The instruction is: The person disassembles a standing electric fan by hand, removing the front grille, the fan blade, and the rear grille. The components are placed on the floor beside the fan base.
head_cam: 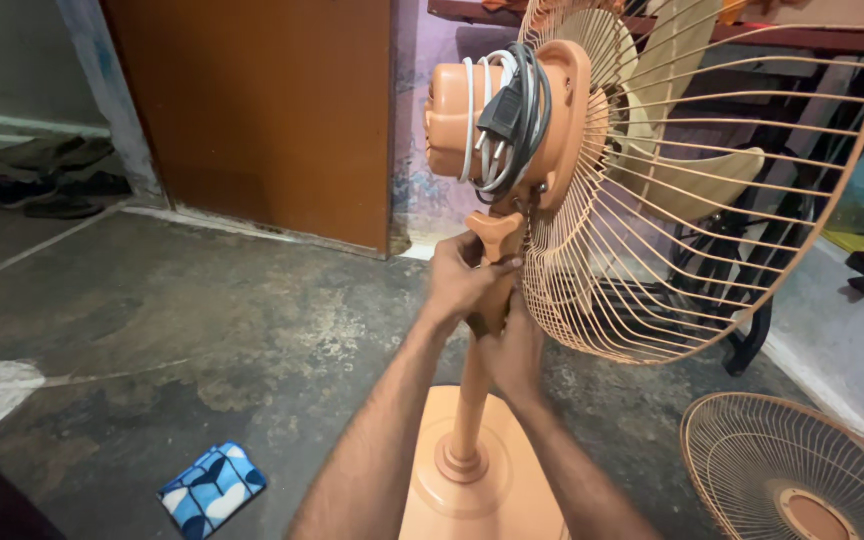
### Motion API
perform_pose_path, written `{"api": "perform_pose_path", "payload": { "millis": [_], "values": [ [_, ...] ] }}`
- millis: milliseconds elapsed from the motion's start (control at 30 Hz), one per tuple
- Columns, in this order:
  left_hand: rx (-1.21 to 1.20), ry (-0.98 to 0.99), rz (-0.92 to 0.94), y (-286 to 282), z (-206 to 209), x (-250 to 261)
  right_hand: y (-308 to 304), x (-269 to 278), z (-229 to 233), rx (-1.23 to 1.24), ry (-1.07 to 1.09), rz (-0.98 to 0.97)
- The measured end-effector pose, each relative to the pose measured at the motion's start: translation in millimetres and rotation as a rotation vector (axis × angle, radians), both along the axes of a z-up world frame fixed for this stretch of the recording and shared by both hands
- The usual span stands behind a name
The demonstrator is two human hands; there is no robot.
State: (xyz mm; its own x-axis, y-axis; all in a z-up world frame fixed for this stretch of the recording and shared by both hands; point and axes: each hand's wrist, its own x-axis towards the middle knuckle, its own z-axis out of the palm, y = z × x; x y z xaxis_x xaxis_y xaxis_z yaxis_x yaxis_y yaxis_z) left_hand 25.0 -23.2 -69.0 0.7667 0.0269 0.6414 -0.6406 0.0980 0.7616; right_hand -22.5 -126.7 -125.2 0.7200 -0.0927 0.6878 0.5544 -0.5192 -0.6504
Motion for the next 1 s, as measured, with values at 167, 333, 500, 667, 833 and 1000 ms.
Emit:
{"api": "perform_pose_path", "payload": {
  "millis": [167, 333, 500, 667, 833, 1000],
  "values": [
    [0.193, 0.021, 0.554, -31, 1, -54, -23, 22, -27, 0.004, 0.074, 0.256],
    [0.272, 0.032, 0.793, -64, -1, -79, -42, 78, -73, 0.378, 0.296, 0.742],
    [0.375, 0.175, 0.819, -73, -10, -76, -55, 113, -113, 0.745, 0.548, 1.003],
    [0.295, 0.260, 0.869, -83, -13, -68, -57, 116, -128, 0.983, 0.571, 1.070],
    [0.260, 0.228, 0.879, -78, -4, -70, -50, 95, -113, 0.199, 0.078, 0.467],
    [0.187, 0.184, 0.727, -49, -4, -73, -16, 65, -90, -0.062, -0.077, 0.159]
  ]
}}
